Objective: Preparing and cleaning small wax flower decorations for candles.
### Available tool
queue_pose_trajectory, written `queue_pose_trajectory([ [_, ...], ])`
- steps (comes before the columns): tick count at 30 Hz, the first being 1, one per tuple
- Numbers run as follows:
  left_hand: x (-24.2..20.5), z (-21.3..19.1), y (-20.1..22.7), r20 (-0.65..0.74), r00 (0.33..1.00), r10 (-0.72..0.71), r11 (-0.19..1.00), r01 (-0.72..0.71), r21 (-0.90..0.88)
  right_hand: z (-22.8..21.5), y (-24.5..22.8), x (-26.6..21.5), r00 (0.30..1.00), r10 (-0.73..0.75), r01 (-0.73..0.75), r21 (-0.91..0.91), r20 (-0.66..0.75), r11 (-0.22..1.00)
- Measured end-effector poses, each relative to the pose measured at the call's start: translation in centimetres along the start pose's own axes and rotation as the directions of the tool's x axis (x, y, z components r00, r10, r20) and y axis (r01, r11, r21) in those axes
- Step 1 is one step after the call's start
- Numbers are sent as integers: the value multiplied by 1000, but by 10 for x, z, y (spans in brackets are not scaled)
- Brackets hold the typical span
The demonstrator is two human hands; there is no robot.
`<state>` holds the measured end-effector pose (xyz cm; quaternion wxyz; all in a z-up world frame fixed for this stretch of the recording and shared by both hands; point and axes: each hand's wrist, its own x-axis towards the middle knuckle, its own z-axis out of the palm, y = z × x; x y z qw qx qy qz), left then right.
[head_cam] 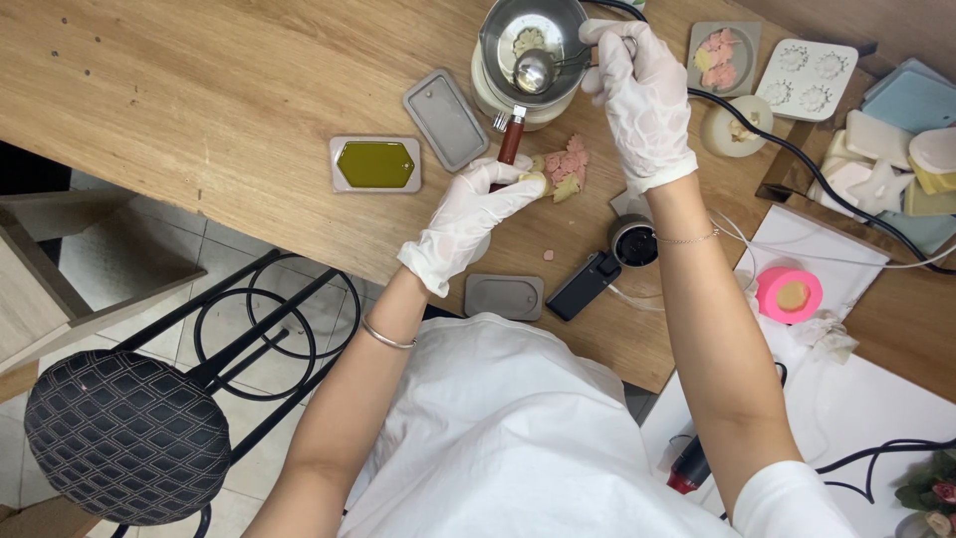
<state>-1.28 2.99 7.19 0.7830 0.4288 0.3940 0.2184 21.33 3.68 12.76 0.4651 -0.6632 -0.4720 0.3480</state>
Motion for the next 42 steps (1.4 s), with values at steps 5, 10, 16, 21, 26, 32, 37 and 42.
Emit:
queue_pose_trajectory([
  [5,-6,1,5,-28,1000,-7,1000,7,-6,-8,-2,-2,1000,-25,25,62,-5,998],
  [10,-7,0,16,-15,1000,8,1000,-9,-15,-10,-6,-7,999,-50,50,35,9,998],
  [16,-8,-1,23,2,999,50,997,-50,51,-11,-3,-9,996,-86,82,99,27,992],
  [21,-17,1,31,-19,995,96,980,-91,179,-16,-1,-12,999,-27,32,138,-37,990],
  [26,-59,-1,60,-85,908,411,839,-340,425,-39,-17,-37,997,15,2,213,-80,977],
  [32,-119,-18,39,-357,883,305,936,-209,282,-53,-13,-76,998,60,-56,254,-9,965],
  [37,-144,-16,3,-420,898,128,986,-69,153,-40,13,-77,980,185,-195,213,67,957],
  [42,-153,-2,0,-375,919,124,932,22,361,-19,49,-57,966,77,-122,175,245,977],
])
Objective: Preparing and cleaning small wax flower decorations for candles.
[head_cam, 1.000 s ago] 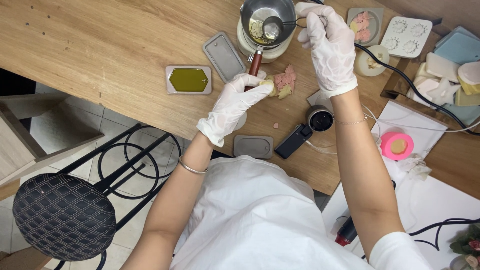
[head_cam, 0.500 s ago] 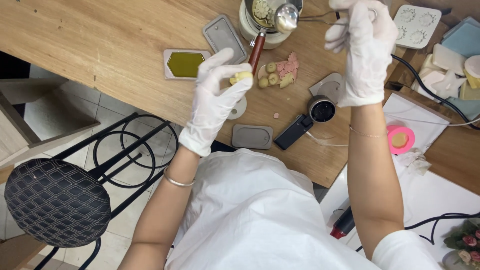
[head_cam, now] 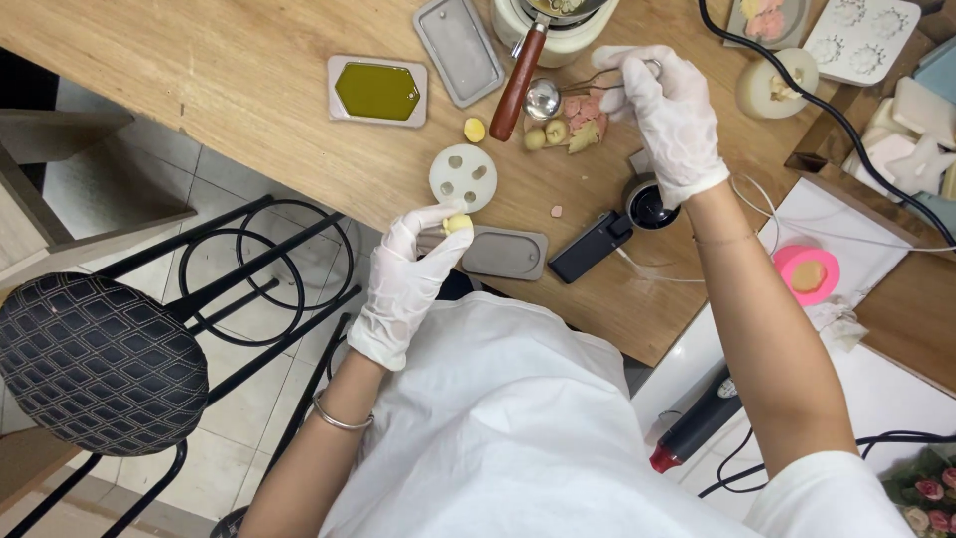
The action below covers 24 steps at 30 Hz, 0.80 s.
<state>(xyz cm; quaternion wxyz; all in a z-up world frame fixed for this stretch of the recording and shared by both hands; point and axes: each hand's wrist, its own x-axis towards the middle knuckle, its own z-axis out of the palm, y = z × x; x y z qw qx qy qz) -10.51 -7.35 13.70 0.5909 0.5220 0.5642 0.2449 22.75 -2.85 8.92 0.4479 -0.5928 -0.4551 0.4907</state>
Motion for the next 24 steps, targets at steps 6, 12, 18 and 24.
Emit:
queue_pose_trajectory([
  [6,-10,-1,-13,-25,999,48,998,-47,46,3,19,24,986,-19,18,9,166,1000],
  [12,-17,-1,-15,-35,998,-49,999,49,8,-3,35,35,977,33,-27,-35,210,999],
  [18,-18,3,-13,-3,999,-43,996,43,76,-7,44,42,966,23,-25,4,257,1000],
  [24,-17,2,-16,-1,998,-58,994,57,89,-11,39,44,955,-20,36,-49,296,998],
])
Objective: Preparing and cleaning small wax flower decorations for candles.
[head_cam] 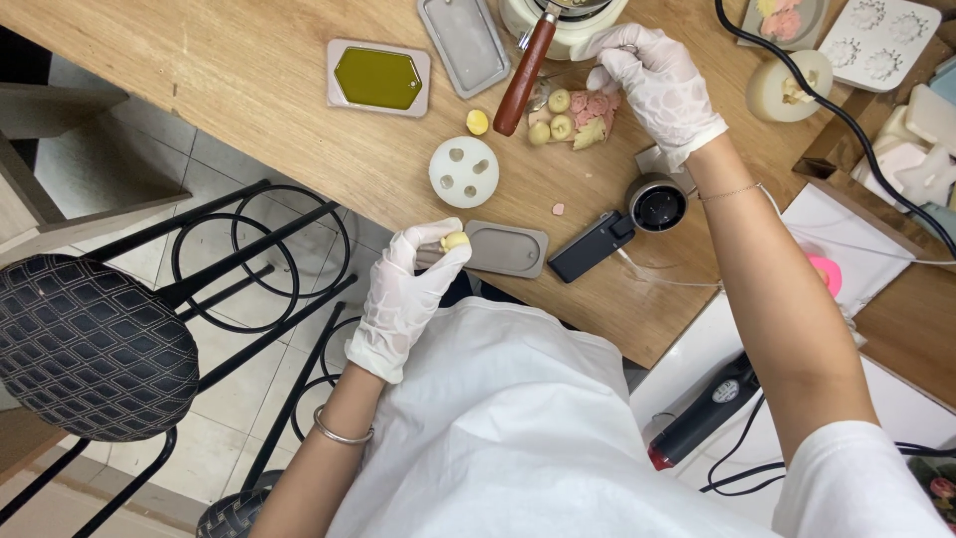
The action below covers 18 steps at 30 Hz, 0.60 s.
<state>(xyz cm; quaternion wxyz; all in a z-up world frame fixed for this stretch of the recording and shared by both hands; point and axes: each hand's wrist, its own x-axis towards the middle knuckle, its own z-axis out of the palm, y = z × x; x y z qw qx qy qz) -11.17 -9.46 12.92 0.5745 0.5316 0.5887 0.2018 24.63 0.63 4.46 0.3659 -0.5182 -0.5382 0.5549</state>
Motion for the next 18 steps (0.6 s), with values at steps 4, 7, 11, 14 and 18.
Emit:
queue_pose_trajectory([
  [4,1,1,2,6,1000,5,1000,-5,7,0,-2,-1,1000,-19,19,-13,-4,1000],
  [7,1,2,4,17,1000,11,1000,-12,18,-1,-5,0,999,-51,51,-60,12,997],
  [11,4,4,4,17,999,33,999,-33,41,-1,-8,-1,994,-109,112,-122,30,986],
  [14,12,7,6,12,999,32,997,-33,66,-2,-14,-4,992,-120,122,-109,24,987],
  [18,38,16,7,7,1000,7,997,-7,80,-3,-33,-17,996,-85,87,69,-36,994],
])
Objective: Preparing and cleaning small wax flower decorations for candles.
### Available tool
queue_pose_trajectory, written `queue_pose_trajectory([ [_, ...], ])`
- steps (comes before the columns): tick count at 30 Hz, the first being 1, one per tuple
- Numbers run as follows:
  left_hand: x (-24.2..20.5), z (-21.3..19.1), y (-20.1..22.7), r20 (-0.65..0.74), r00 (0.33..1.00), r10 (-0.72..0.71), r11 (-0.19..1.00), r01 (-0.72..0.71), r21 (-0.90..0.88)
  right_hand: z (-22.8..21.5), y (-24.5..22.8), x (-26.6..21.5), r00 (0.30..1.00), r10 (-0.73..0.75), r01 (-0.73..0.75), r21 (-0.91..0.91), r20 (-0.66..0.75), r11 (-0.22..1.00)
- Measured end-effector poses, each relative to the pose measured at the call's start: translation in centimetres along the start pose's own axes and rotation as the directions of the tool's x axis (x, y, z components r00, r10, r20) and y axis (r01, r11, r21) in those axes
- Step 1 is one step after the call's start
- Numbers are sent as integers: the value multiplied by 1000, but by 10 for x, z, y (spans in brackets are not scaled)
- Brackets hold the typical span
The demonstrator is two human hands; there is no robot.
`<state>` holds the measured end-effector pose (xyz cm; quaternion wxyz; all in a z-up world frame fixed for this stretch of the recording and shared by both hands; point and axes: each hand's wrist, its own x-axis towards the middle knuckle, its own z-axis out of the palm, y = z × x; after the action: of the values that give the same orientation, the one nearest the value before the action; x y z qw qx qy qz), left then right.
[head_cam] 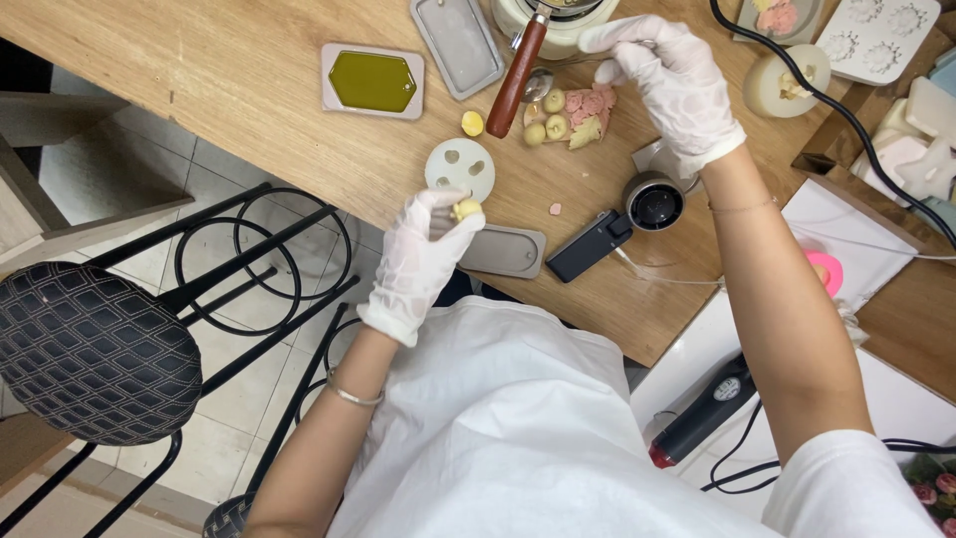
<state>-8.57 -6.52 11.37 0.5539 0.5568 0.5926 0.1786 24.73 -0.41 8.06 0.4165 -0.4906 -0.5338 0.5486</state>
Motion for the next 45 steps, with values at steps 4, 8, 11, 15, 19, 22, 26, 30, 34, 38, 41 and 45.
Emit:
queue_pose_trajectory([
  [4,55,20,-4,3,999,36,999,-36,14,-12,-11,-22,992,14,-11,27,-126,1000],
  [8,101,42,-1,2,985,172,941,-165,297,-16,-27,-51,952,-4,10,20,-306,1000],
  [11,129,61,-21,-4,977,215,957,-210,199,-11,-43,-66,922,-24,53,65,-386,996],
  [15,150,76,-49,7,965,261,964,-260,-63,-6,-58,-85,877,-14,75,108,-480,991],
  [19,145,65,-28,64,965,256,955,-262,136,-6,-63,-98,858,-13,88,121,-513,989],
  [22,143,63,-17,80,968,239,959,-248,139,-5,-66,-100,844,-23,107,127,-535,986],
  [26,143,65,-17,94,955,283,946,-294,139,-8,-63,-103,842,-44,122,110,-537,986],
  [30,147,65,-16,166,929,331,902,-363,233,-9,-64,-102,846,-55,128,101,-530,987],
  [34,146,64,-10,175,938,300,917,-334,217,-9,-66,-100,840,-36,99,88,-541,991],
  [38,145,60,-3,190,954,233,946,-267,185,-11,-63,-101,843,-44,101,77,-537,992],
  [41,143,57,2,201,961,188,961,-222,164,-10,-64,-99,843,-47,102,73,-535,992],
  [45,142,55,8,221,968,122,979,-154,133,-13,-65,-95,847,-71,123,64,-527,990],
])
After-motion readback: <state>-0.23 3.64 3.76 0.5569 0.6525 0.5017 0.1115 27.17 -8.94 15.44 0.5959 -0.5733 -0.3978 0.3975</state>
